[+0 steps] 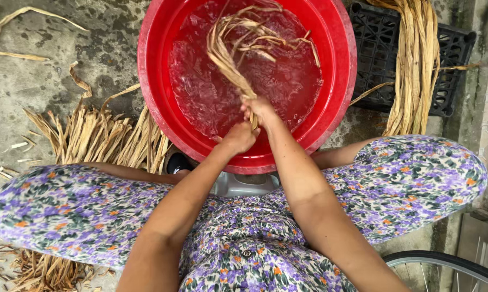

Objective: The person sits on a low stool and washes dried tobacco leaf strips in a red basin of water. They take strips from a pile on the ground, dip and swish them in the water, squeeze and turn them over, and set the wet strips aside.

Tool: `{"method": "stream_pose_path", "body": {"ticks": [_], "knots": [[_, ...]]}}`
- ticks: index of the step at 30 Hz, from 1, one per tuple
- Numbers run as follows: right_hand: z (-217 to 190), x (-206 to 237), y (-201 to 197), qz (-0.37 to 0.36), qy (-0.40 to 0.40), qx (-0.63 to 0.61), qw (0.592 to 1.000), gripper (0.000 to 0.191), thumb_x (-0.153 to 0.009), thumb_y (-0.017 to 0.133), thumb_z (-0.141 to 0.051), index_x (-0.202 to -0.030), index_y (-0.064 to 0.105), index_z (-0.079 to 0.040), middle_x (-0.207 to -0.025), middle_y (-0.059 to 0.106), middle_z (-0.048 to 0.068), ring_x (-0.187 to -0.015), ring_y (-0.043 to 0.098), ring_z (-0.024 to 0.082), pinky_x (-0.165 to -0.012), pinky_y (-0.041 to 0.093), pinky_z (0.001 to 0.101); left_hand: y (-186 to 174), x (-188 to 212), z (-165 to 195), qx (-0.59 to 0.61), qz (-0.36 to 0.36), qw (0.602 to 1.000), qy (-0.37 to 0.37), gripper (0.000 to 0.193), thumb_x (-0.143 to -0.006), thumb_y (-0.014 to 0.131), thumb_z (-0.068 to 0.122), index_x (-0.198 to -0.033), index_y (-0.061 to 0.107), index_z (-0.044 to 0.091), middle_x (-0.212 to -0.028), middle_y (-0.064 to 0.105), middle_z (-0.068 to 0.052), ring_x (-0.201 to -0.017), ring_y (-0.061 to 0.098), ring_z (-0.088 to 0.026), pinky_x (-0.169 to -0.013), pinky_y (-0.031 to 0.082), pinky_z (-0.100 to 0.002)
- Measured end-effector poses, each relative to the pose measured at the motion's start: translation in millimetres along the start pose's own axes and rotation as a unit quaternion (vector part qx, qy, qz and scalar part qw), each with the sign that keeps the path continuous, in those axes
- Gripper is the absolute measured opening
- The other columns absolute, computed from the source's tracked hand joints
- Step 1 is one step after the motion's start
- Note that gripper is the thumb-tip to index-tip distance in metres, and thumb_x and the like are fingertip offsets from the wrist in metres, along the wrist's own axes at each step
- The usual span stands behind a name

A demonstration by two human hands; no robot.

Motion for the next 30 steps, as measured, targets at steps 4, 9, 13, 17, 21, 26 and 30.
{"method": "stream_pose_path", "body": {"ticks": [4,9,13,17,21,26,30], "knots": [[-28,-19,-43,0.082,-0.004,-0.100,0.992,0.021,-0.099,0.065,-0.008,-0.119,0.062,-0.004,-0.076,0.067,0.007,-0.054,0.061,0.013,-0.051,0.058,0.0249,-46,74,66,0.085,-0.044,0.995,-0.015,0.039,-0.103,0.053,0.035,-0.112,0.066,-0.001,-0.101,0.071,-0.029,-0.100,0.071,-0.042,-0.090,0.054,-0.053],[-92,-39,-106,0.004,-0.113,-0.226,0.968,0.020,-0.105,0.050,-0.016,-0.097,0.054,0.001,-0.064,0.059,0.010,-0.048,0.061,0.023,-0.050,0.057,0.0414,-110,161,112,0.124,-0.004,0.984,0.130,0.038,-0.099,0.053,0.030,-0.130,0.061,0.009,-0.103,0.074,-0.022,-0.095,0.073,-0.034,-0.089,0.053,-0.047],[-145,-24,-113,-0.036,-0.201,-0.328,0.922,0.040,-0.099,0.059,-0.025,-0.127,0.059,0.003,-0.082,0.062,0.006,-0.065,0.059,0.017,-0.065,0.058,0.0389,-147,177,105,0.196,0.091,0.961,0.174,0.032,-0.106,0.058,0.029,-0.122,0.067,0.003,-0.095,0.072,-0.012,-0.084,0.068,-0.021,-0.076,0.054,-0.038],[-158,49,-76,-0.054,-0.214,-0.325,0.920,0.107,-0.078,0.067,-0.070,-0.153,0.030,-0.003,-0.122,0.064,0.019,-0.102,0.071,0.031,-0.084,0.063,0.0462,-175,147,58,0.354,0.101,0.926,0.088,0.030,-0.104,0.059,0.029,-0.122,0.068,0.007,-0.084,0.065,-0.001,-0.065,0.055,-0.008,-0.055,0.046,-0.023],[-116,75,42,-0.173,-0.167,-0.213,0.947,0.091,-0.087,0.057,-0.067,-0.152,0.040,-0.006,-0.129,0.062,0.009,-0.108,0.070,0.026,-0.089,0.065,0.0411,-138,82,12,0.457,0.069,0.886,-0.029,0.028,-0.108,0.055,0.029,-0.114,0.068,0.005,-0.077,0.059,0.002,-0.054,0.042,-0.006,-0.044,0.035,-0.021],[-54,50,62,-0.143,-0.059,-0.147,0.977,0.025,-0.098,0.067,-0.010,-0.115,0.059,0.006,-0.092,0.071,0.020,-0.073,0.072,0.023,-0.055,0.063,0.0274,-67,45,6,0.132,0.067,0.989,-0.012,0.023,-0.099,0.060,0.020,-0.106,0.073,0.002,-0.092,0.074,-0.018,-0.082,0.069,-0.025,-0.077,0.053,-0.041],[-55,-10,-5,0.053,-0.037,-0.131,0.989,0.027,-0.095,0.064,-0.006,-0.121,0.058,-0.004,-0.098,0.071,0.015,-0.069,0.069,0.018,-0.055,0.062,0.0246,-68,79,45,0.138,0.001,0.990,-0.008,0.028,-0.099,0.055,0.028,-0.109,0.070,0.007,-0.098,0.075,-0.020,-0.094,0.072,-0.031,-0.087,0.054,-0.047]]}}
Point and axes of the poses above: each hand's wrist, its own x-axis away from the middle knuckle, its own y-axis out of the palm, z = x × y, the point moved 2 cm from there along -x, towards the middle knuckle
